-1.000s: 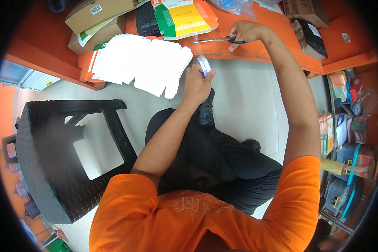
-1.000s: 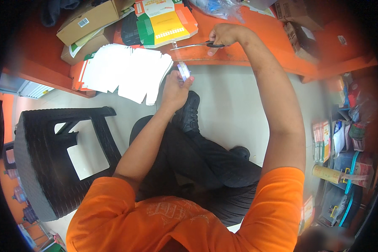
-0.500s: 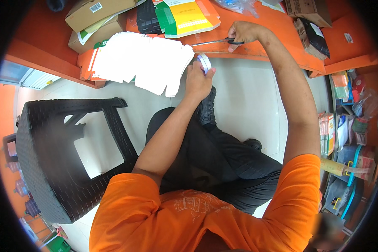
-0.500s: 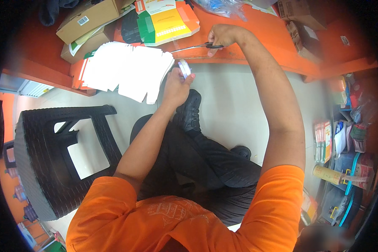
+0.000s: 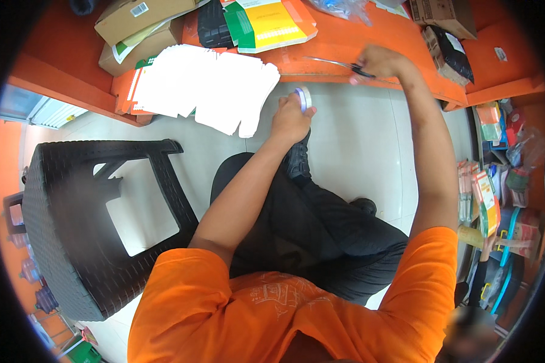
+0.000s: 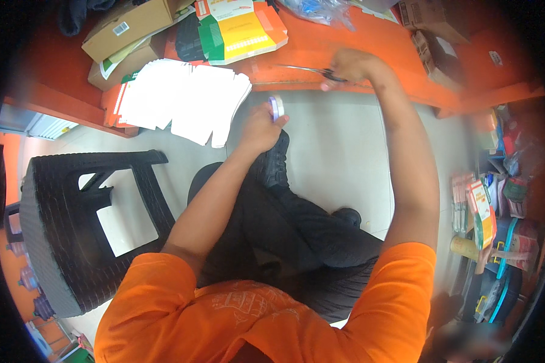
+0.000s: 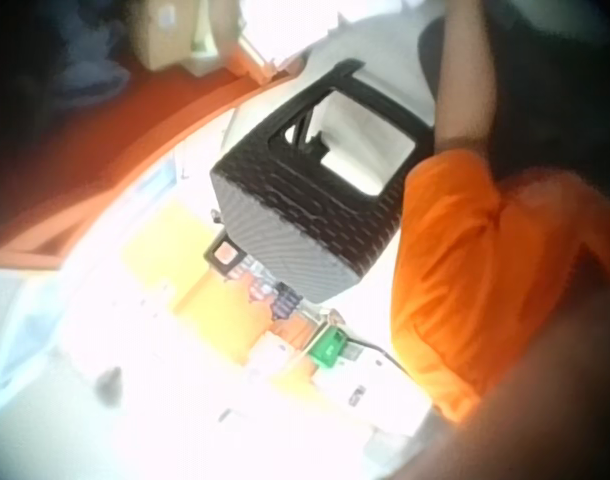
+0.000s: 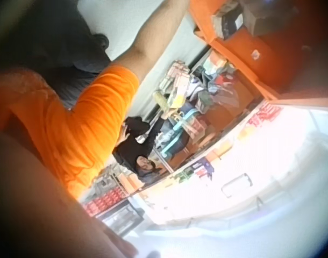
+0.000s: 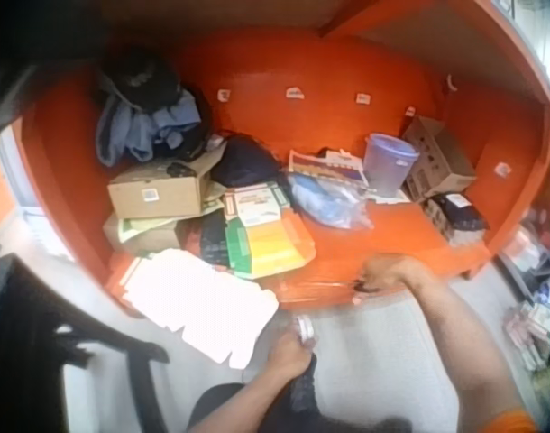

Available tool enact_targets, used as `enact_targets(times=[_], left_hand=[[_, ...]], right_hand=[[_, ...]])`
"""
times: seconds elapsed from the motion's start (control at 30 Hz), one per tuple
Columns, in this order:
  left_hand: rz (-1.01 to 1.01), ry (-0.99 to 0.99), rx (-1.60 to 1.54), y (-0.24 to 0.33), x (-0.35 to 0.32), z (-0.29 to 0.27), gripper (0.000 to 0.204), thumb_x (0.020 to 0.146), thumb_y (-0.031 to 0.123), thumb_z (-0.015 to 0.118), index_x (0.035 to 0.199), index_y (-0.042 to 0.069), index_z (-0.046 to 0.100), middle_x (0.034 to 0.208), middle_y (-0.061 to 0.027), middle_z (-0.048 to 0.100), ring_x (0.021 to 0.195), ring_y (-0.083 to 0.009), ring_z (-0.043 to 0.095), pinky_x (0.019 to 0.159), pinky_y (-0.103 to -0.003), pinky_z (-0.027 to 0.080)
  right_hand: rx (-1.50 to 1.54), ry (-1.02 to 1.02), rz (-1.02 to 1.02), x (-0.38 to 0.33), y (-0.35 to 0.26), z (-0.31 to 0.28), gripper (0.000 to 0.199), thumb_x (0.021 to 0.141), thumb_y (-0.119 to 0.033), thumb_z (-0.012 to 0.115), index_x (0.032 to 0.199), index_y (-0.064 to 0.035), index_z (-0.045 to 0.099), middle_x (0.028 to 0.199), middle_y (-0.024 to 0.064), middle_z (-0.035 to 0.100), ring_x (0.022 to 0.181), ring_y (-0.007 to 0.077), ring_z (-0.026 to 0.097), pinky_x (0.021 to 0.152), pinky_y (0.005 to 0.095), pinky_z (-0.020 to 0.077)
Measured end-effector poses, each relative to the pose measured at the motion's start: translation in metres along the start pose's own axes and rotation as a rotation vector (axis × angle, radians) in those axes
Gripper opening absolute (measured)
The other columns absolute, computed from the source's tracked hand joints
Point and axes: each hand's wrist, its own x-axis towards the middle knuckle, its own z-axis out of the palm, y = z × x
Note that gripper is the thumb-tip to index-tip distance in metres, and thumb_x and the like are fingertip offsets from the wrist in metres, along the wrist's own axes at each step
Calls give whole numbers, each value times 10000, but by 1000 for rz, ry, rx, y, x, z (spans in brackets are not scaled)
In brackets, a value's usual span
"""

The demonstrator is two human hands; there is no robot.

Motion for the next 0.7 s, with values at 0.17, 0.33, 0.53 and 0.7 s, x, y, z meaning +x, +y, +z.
enact_targets(times=[0.17,0.33,0.53,0.7], left_hand=[[135,-178,136,24,-9,27,488,873,329,708,1225,22,569,1191,-216,580,1110,-390,588,937,-480,480],[285,-455,463,23,-21,76,551,847,369,740,1261,49,569,1227,-197,577,1148,-357,586,958,-466,489],[-22,32,-248,46,-6,79,769,810,428,781,1321,-35,441,1216,-204,589,1139,-328,591,957,-429,479],[-161,365,-1185,52,43,13,799,893,526,688,1353,-55,388,1276,-188,541,1193,-260,560,981,-370,466]], right_hand=[[70,-112,198,-66,92,106,431,803,-468,761,728,-45,716,578,76,625,533,201,590,560,380,467],[258,-79,598,-104,101,252,439,902,-373,625,780,41,707,768,194,715,757,331,719,766,447,569],[92,-54,450,-125,90,351,364,922,-278,578,883,67,686,976,277,692,918,394,692,838,450,561],[156,163,672,-120,61,338,320,915,-259,599,1042,34,620,954,277,692,913,410,695,822,474,565]])
